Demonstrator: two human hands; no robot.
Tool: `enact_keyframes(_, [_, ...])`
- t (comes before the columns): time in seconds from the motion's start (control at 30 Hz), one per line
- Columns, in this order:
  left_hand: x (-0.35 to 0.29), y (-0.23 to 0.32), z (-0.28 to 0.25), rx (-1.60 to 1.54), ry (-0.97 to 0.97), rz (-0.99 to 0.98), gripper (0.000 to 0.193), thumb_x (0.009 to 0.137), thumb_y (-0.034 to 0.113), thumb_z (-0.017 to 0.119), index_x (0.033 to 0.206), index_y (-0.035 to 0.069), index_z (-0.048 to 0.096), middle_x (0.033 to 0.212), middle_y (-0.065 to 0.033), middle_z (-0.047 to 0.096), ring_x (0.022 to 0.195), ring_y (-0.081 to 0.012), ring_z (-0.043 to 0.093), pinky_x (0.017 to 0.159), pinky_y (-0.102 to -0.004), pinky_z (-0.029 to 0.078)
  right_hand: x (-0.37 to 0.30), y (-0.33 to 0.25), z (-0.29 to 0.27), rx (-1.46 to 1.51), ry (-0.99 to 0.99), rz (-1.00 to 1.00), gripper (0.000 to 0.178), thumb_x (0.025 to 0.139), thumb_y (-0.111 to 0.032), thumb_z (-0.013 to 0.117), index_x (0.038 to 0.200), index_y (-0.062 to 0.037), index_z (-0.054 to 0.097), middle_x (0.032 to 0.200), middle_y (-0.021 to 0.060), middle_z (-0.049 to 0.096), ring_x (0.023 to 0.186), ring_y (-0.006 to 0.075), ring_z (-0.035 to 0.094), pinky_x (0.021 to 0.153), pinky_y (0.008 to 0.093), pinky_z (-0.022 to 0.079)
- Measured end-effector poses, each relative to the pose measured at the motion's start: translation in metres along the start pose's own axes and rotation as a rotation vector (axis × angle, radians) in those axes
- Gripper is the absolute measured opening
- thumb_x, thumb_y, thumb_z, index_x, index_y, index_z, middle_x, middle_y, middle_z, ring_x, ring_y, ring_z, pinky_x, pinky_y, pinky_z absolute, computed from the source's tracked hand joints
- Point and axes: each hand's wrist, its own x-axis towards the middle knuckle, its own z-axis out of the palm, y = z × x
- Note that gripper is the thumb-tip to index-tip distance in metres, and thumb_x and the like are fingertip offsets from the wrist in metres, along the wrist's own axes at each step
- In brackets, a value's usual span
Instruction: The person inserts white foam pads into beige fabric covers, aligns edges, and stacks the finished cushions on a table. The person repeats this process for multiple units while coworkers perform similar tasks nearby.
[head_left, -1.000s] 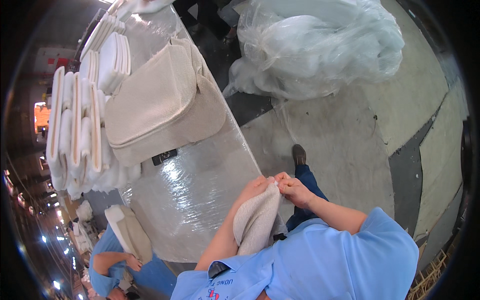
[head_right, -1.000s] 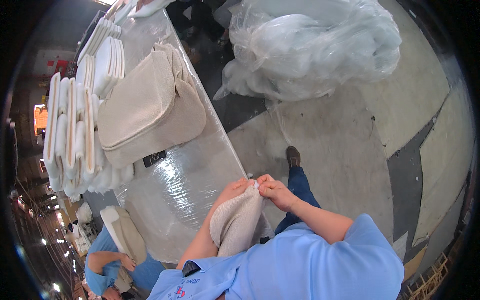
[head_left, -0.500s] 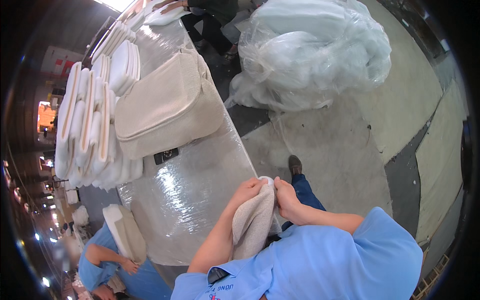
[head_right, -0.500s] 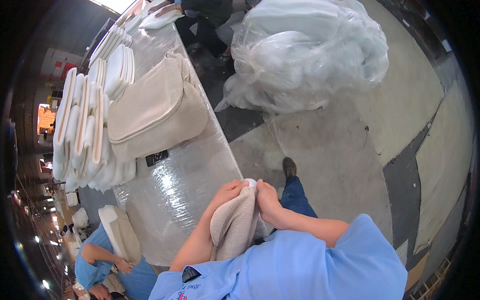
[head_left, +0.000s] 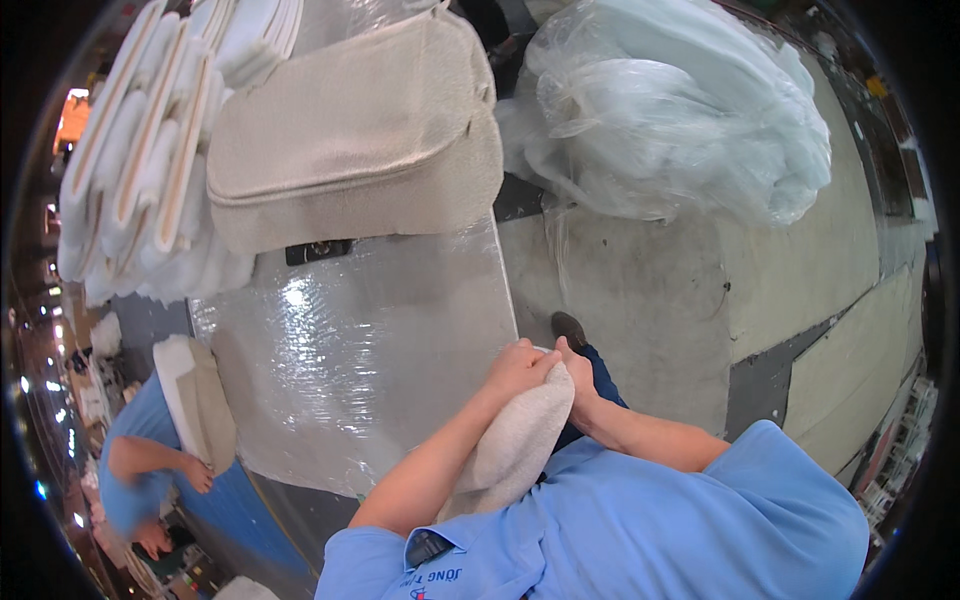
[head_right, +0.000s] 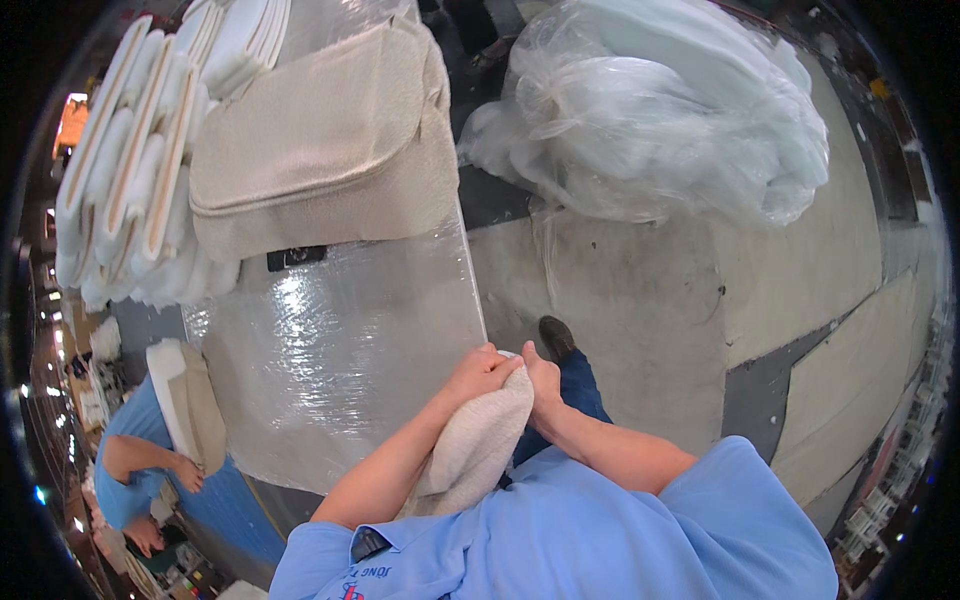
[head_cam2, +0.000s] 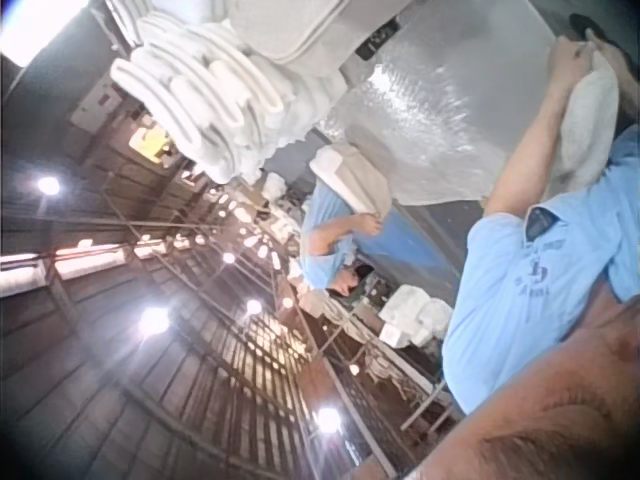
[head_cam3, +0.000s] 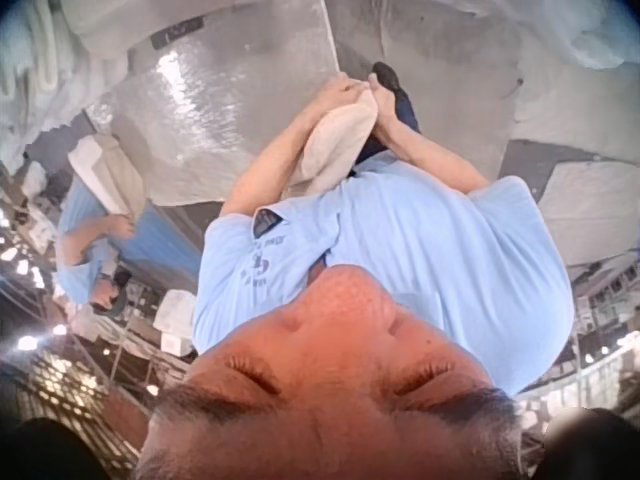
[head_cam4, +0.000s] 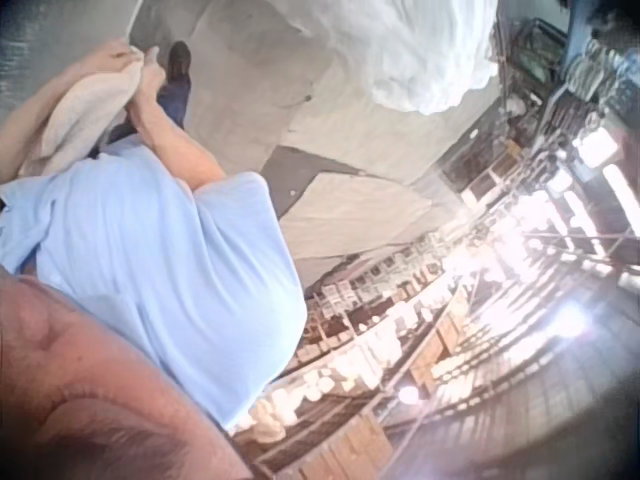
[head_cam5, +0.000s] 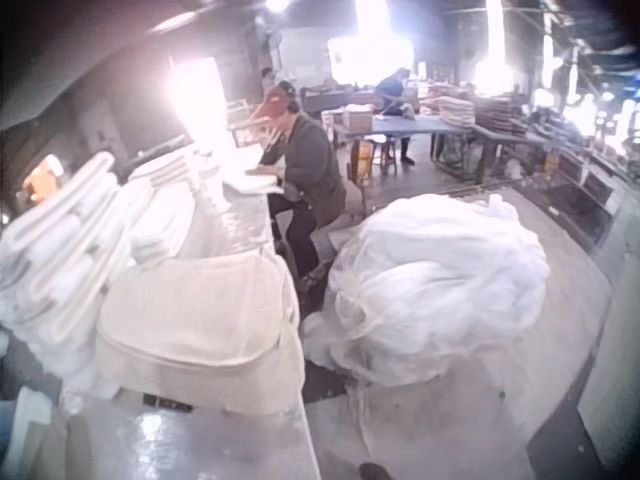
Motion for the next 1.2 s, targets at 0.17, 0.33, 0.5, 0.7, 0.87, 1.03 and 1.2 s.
enact_keyframes(0.17, [0.003,-0.011,0.004,-0.108,0.082,0.001,0.044,0.102,0.035,0.065,0.080,-0.002,0.074,0.074,-0.0230,0.065,0.083,-0.0345,0.060,0.077,-0.0491,0.048,0.021,0.000,0.007,-0.281,0.011,0.063,0.061,0.114,-0.049,0.046,0.097,0.0045,0.070,0.091,0.0144,0.074,0.079,0.0211,0.065,0.074,0.0427,0.051])
enact_keyframes(0.33, [0.008,-0.023,0.002,-0.116,0.084,-0.030,0.045,0.101,0.036,0.063,0.080,-0.003,0.074,0.078,-0.0253,0.067,0.085,-0.0383,0.061,0.078,-0.0502,0.049,0.034,0.015,0.014,-0.278,-0.002,-0.138,0.060,0.112,-0.046,0.051,0.089,0.0044,0.072,0.084,0.0177,0.074,0.075,0.0255,0.067,0.071,0.0461,0.052])
enact_keyframes(0.5, [0.011,-0.032,0.009,-0.105,0.103,-0.077,0.046,0.101,0.037,0.063,0.080,-0.002,0.075,0.082,-0.0276,0.068,0.087,-0.0424,0.063,0.081,-0.0526,0.050,0.047,0.025,0.015,-0.438,0.030,-0.140,0.058,0.113,-0.046,0.049,0.094,0.0030,0.072,0.087,0.0167,0.075,0.076,0.0268,0.066,0.073,0.0465,0.052])
enact_keyframes(0.7, [0.019,-0.022,0.010,0.058,0.049,-0.226,0.052,0.102,0.043,0.058,0.084,-0.002,0.077,0.086,-0.0307,0.068,0.088,-0.0472,0.066,0.082,-0.0536,0.053,0.086,0.053,0.018,-0.295,-0.006,-0.086,0.057,0.113,-0.047,0.049,0.098,0.0024,0.073,0.090,0.0153,0.075,0.078,0.0280,0.067,0.074,0.0468,0.053])
enact_keyframes(0.87, [-0.014,-0.025,-0.030,-0.219,-0.125,-0.274,0.053,0.105,0.052,0.056,0.096,0.002,0.073,0.092,-0.0139,0.069,0.083,-0.0291,0.065,0.079,-0.0444,0.054,0.093,0.056,0.015,0.079,-0.174,0.105,0.055,0.112,-0.048,0.051,0.097,0.0008,0.072,0.090,0.0130,0.074,0.079,0.0282,0.069,0.075,0.0462,0.055])
enact_keyframes(1.03, [-0.138,-0.039,-0.042,-0.308,-0.182,-0.536,0.052,0.105,0.058,0.060,0.100,0.007,0.067,0.096,-0.0031,0.062,0.089,-0.0165,0.057,0.080,-0.0340,0.049,0.088,0.056,0.015,0.224,-0.268,0.196,0.051,0.110,-0.050,0.054,0.093,-0.0046,0.071,0.089,0.0109,0.073,0.081,0.0293,0.070,0.078,0.0461,0.057])
enact_keyframes(1.2, [-0.201,-0.049,0.002,-0.295,0.090,-0.437,0.045,0.101,0.050,0.069,0.093,0.006,0.067,0.095,-0.0054,0.063,0.090,-0.0178,0.059,0.078,-0.0356,0.048,0.089,0.058,-0.004,0.172,-0.423,0.098,0.050,0.110,-0.052,0.052,0.098,-0.0066,0.069,0.097,0.0121,0.073,0.088,0.0314,0.070,0.084,0.0484,0.057])
